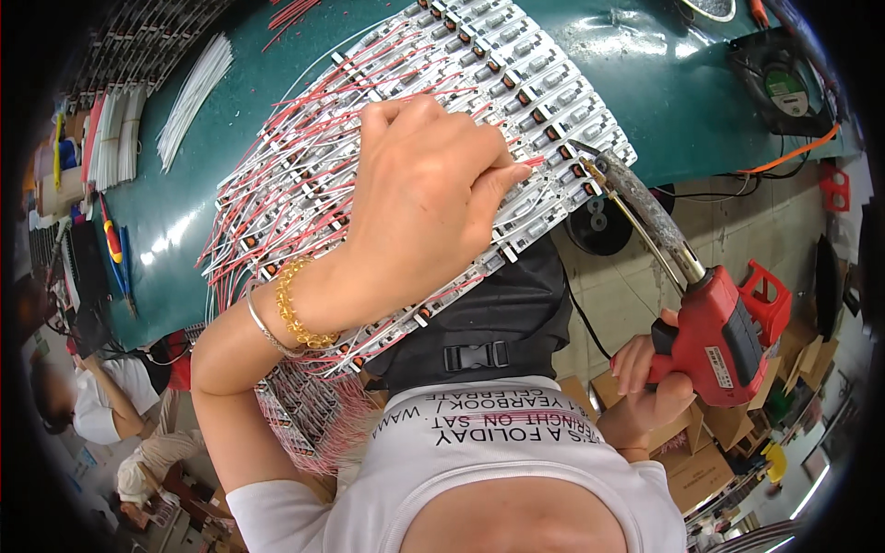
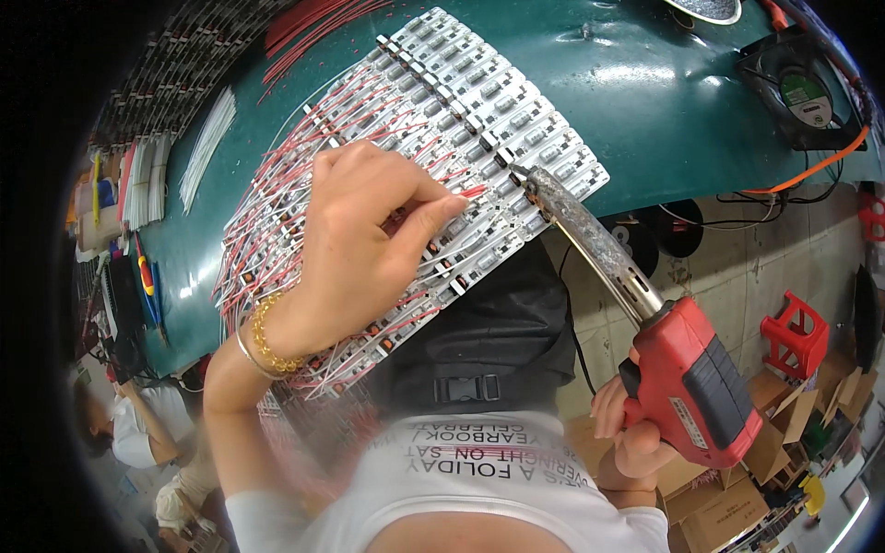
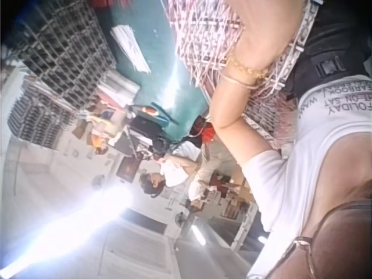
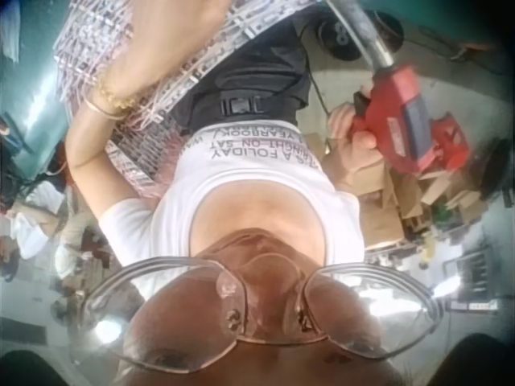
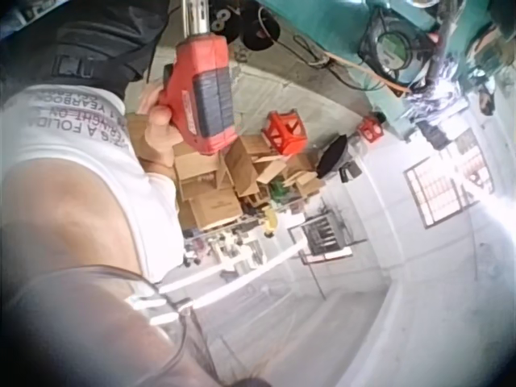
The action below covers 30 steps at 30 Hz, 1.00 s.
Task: The person uses a soldering iron to attach red and white wires to a grid of electronic components on a workbench. They repeatedly pick up individual wires, position them against the component terminals, and apply the soldering iron to secure the connections.
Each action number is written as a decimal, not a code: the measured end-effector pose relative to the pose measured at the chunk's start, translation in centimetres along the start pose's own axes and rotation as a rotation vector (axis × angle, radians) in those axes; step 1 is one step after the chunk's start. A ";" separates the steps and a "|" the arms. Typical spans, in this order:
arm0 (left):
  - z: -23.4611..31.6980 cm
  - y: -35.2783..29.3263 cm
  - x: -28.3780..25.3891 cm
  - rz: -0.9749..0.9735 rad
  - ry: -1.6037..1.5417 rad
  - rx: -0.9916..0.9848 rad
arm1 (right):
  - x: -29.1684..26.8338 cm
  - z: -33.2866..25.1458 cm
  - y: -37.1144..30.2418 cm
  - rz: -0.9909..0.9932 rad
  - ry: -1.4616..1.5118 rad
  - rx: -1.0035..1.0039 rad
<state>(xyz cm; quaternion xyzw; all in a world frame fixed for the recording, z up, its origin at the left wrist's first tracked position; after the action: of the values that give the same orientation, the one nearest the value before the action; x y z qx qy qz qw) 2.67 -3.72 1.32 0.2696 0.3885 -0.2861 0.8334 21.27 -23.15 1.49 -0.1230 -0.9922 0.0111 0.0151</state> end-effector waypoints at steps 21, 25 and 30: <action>-0.5 0.6 0.3 -0.031 -0.054 -0.039 | 0.7 -0.3 -0.2 0.006 -0.103 0.034; -0.4 0.6 0.2 -0.032 -0.050 -0.049 | 0.8 -0.5 -0.2 0.056 -0.122 0.023; -0.3 0.7 0.3 -0.029 -0.026 -0.044 | 0.6 -0.2 -0.3 0.066 -0.083 0.004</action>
<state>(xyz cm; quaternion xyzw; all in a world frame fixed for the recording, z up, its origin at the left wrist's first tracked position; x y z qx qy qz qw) 3.17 -3.12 1.05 0.2418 0.3877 -0.2930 0.8399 20.58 -23.27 1.67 -0.1550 -0.9874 0.0189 -0.0262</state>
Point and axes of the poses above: each hand's wrist, its own y-axis towards the middle knuckle, its own x-axis out of the palm, z = x × y, the point moved 1 cm from there along y, towards the middle knuckle, and after that the axes turned 10 degrees about -z, right-handed, at the moved point
